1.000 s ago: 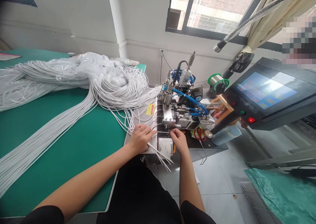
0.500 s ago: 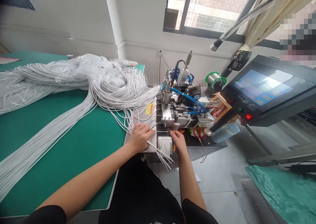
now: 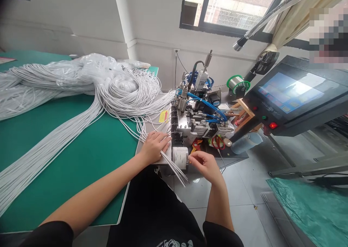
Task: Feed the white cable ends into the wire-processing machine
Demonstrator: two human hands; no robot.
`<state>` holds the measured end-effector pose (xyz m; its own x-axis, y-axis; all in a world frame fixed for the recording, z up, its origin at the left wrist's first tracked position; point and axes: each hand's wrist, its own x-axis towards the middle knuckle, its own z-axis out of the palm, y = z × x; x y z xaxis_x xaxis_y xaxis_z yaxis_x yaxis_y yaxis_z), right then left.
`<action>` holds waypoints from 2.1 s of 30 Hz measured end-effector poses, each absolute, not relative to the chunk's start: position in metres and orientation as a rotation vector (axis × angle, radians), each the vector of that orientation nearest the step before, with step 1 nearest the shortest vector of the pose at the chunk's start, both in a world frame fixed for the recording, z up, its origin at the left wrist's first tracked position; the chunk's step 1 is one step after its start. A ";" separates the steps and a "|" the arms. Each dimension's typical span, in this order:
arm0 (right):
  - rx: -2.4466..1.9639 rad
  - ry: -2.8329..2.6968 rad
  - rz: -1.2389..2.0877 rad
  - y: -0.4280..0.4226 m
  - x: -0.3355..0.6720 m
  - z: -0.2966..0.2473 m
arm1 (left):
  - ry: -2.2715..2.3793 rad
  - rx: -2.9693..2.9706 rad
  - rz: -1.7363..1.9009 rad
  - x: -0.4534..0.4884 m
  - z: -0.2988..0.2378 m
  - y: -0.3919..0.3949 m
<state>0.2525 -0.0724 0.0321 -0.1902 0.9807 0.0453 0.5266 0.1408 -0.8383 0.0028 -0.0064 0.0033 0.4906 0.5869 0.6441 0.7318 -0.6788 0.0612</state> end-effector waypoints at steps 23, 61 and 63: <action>-1.330 -1.472 0.945 -0.082 0.253 0.040 | -0.485 -2.595 -1.022 -0.002 0.008 -0.012; -1.541 -1.489 0.634 -0.013 0.226 -0.014 | -1.090 -2.509 -0.824 0.002 -0.001 -0.009; -1.511 -1.505 0.644 -0.009 0.226 -0.014 | -1.113 -2.499 -0.837 0.002 -0.001 -0.009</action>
